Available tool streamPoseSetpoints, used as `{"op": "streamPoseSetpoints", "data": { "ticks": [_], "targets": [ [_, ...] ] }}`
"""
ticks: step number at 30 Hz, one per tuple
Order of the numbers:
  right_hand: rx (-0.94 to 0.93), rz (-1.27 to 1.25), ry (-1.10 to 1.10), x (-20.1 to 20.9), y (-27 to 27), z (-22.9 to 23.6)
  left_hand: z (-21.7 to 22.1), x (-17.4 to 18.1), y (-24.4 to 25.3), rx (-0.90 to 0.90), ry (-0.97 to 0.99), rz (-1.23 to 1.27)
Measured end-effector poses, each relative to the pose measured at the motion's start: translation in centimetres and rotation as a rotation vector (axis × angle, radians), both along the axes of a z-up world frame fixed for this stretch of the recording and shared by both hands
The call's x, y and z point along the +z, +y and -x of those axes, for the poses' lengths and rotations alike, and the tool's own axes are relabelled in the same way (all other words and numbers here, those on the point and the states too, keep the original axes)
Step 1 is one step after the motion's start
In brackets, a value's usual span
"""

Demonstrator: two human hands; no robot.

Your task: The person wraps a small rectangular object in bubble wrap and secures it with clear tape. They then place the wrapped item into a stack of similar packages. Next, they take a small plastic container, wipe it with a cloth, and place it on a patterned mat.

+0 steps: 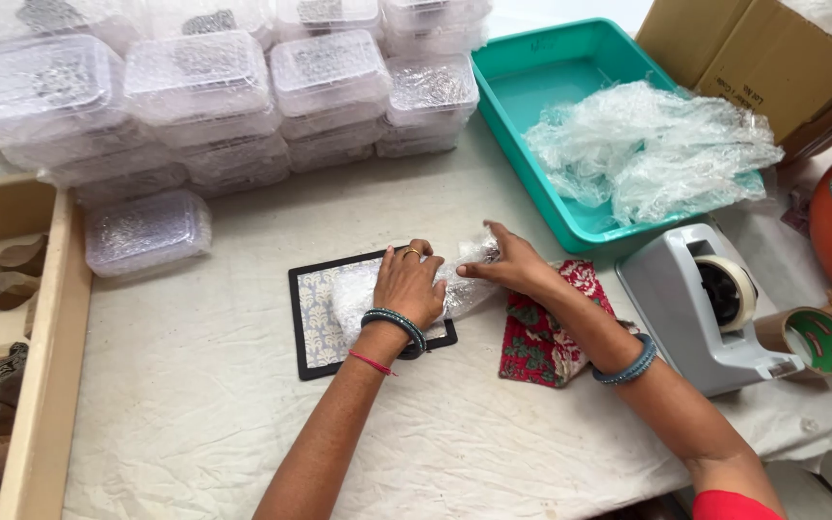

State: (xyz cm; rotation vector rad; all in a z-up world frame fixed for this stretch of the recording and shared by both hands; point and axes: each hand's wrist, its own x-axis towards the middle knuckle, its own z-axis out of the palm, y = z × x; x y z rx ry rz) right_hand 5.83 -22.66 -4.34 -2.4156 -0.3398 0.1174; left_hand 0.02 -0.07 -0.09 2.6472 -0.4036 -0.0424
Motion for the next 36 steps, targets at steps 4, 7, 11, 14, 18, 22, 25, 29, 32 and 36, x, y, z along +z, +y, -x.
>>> {"op": "streamPoseSetpoints", "data": {
  "ticks": [4,7,11,14,18,22,25,29,32,36],
  "targets": [
    [-0.059,-0.406,0.357,0.6,1.2,0.4,0.0,-0.2,0.0,-0.002,0.000,0.009],
    [-0.166,-0.356,0.353,2.4,1.5,1.7,0.5,-0.4,-0.3,0.003,-0.030,0.018],
    [-0.110,-0.166,0.056,2.4,1.1,2.1,2.5,1.0,-0.5,0.072,-0.284,-0.057],
    [-0.071,-0.100,-0.023,3.3,1.1,2.2,4.6,0.0,-0.3,0.075,-0.388,-0.092],
    [-0.088,-0.046,0.115,4.1,1.2,2.4,7.4,-1.5,0.0,-0.002,-0.426,-0.053],
    [-0.058,-0.071,0.055,3.8,1.2,2.2,7.5,-1.6,-0.3,-0.017,-0.471,-0.060],
    [-0.050,-0.151,0.149,3.5,1.4,2.0,7.8,-0.7,-0.5,-0.030,-0.400,-0.102],
    [-0.012,-0.343,0.136,5.4,3.6,2.2,8.0,0.1,-0.5,-0.048,-0.363,-0.192],
    [0.019,-0.269,0.086,8.3,6.0,3.1,8.1,0.0,-0.5,-0.063,-0.327,-0.224],
    [0.012,-0.116,0.065,10.0,8.5,3.5,8.2,-0.5,-0.3,-0.090,-0.273,-0.185]
  ]
}}
